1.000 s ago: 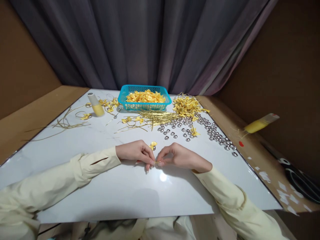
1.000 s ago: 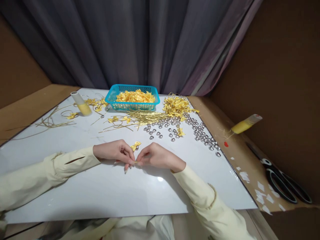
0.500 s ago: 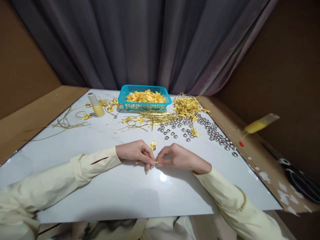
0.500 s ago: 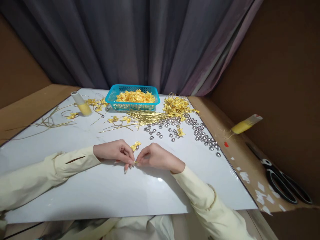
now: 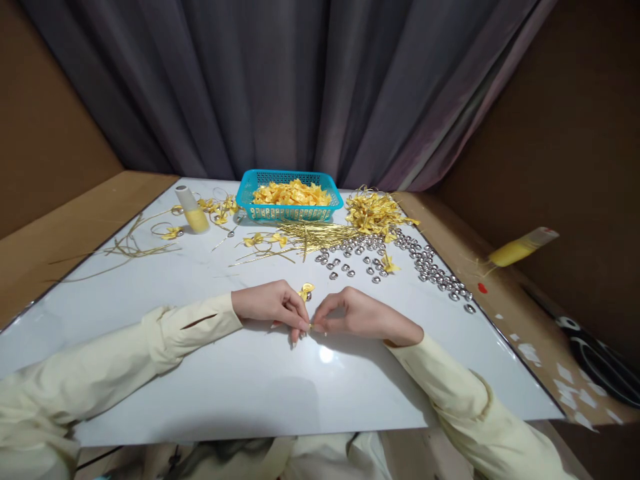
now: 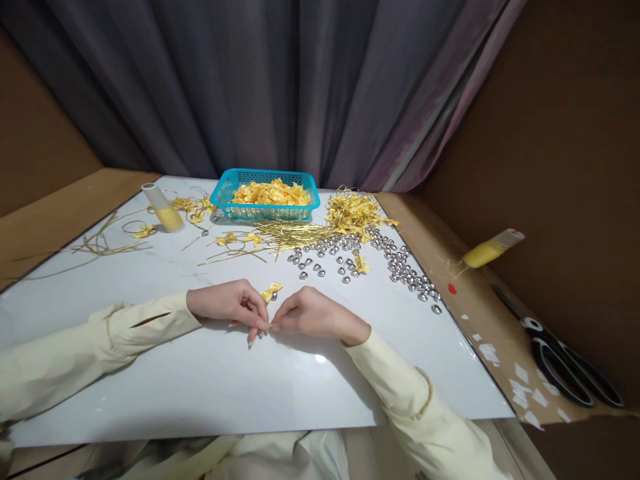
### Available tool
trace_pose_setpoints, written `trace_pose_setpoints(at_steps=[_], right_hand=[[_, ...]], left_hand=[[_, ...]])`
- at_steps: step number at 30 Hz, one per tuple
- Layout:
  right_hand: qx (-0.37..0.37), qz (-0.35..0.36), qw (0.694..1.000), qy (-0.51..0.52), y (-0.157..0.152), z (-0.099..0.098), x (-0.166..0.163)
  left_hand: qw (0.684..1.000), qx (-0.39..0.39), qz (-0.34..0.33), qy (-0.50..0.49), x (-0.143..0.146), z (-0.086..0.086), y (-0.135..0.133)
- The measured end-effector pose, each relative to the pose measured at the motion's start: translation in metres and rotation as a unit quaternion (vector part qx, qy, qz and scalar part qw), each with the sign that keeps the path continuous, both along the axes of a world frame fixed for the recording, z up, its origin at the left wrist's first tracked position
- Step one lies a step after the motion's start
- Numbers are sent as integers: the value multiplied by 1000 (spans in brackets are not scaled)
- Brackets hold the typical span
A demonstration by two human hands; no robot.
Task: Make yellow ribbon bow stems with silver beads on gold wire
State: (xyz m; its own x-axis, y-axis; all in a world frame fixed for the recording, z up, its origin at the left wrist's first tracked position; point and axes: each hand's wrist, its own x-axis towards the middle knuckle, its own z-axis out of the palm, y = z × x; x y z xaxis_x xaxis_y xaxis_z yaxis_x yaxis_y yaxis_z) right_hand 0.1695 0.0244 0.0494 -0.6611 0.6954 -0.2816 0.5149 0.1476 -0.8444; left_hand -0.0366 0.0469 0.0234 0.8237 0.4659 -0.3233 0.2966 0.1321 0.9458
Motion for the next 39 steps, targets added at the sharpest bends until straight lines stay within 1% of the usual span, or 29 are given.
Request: trace_pose_setpoints(at_steps=[7,12,14,16,18,19,22,24,26,28,30,32,33,35,37,39], right_hand=[[-11,8,1000,17,1,-3,2],[4,7,1000,12,0,0,1],[5,3,1000,15,0,2,2],[4,-6,1000,25,0,5,3],[8,-21,999,36,0,9,6],[13,-29,999,38,1,11,7],[28,-38,998,29,3,20,11],[34,-31,999,17,5,26,14],[41,-22,999,6,9,30,17],[51,-13,999,-3,13,33,21],[59,0,998,-11,18,35,26],[55,15,998,-17,24,36,32],[46,21,999,-17,28,35,34],[12,27,1000,-11,34,34,38],[-34,29,999,3,39,32,40],[-70,23,997,13,41,29,39]], left_hand=[[1000,1,2,8,0,2,0],[1000,4,3,5,0,0,0],[1000,12,8,11,0,2,-1],[999,32,19,27,0,9,-1],[996,63,40,48,-2,20,1],[993,84,62,57,-3,27,3],[979,141,124,73,-7,43,17],[969,187,140,83,-6,46,31],[958,230,123,120,-3,43,44],[949,259,74,162,3,36,53],[932,311,30,183,9,31,54],[919,341,1,196,12,28,48],[916,346,-1,205,14,26,44],[907,357,18,221,15,23,33],[906,361,45,217,16,20,23],[907,364,59,205,18,18,15]])
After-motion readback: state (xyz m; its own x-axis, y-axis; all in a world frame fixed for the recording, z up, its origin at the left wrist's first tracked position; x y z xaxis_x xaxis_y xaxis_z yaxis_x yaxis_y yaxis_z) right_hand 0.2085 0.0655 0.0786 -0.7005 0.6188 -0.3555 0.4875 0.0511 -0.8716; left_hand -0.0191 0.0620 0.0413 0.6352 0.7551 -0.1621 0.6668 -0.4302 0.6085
